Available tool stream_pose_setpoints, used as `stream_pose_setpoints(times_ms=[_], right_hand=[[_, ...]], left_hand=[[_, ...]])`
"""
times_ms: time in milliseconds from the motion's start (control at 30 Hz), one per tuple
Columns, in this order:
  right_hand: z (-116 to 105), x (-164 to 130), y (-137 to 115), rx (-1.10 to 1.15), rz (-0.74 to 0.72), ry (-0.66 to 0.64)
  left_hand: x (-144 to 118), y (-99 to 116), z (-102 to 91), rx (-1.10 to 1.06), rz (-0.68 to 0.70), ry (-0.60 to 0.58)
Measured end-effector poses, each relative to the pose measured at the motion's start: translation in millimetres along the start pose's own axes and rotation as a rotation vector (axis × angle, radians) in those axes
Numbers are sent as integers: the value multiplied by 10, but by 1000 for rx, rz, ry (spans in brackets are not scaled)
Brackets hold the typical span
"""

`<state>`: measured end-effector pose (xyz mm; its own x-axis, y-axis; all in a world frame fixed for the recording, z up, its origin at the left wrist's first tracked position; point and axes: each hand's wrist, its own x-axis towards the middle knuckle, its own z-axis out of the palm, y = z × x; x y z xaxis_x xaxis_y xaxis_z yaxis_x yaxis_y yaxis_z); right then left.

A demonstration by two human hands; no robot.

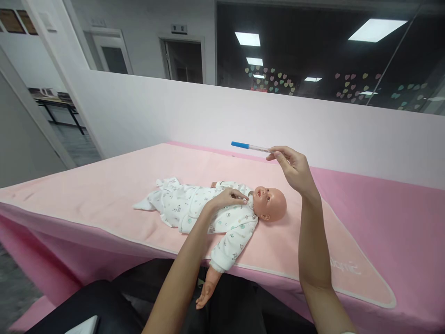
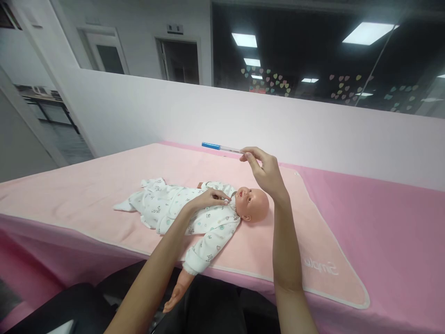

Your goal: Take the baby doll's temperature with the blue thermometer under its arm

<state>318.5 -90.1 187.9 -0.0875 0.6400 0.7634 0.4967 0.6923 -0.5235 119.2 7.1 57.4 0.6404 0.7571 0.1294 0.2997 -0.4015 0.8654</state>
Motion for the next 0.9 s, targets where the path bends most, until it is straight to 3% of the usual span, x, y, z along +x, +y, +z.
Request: stream_pose_setpoints(times_ms=[167,500,600,667,767,900], right_hand=[[2,7,5,38,-47,15],[47,0,-69,57,-159,109],[-2,-66,-133,9,-160,65],[-53,-222,-132,-38,-142,-15],[-111,-688,-1,-97,-36,-136],[-175,-1533,376,-221,294,-200]], left_hand=[[2,-68,10,-91,39,62],[21,-172,14,-248,-15,195],[-2,-149,22,-272,2,218],[-24,-127,31,-274,11,214],[-49,-95,44,-272,7,207],[-61,-72,51,-288,16,199]])
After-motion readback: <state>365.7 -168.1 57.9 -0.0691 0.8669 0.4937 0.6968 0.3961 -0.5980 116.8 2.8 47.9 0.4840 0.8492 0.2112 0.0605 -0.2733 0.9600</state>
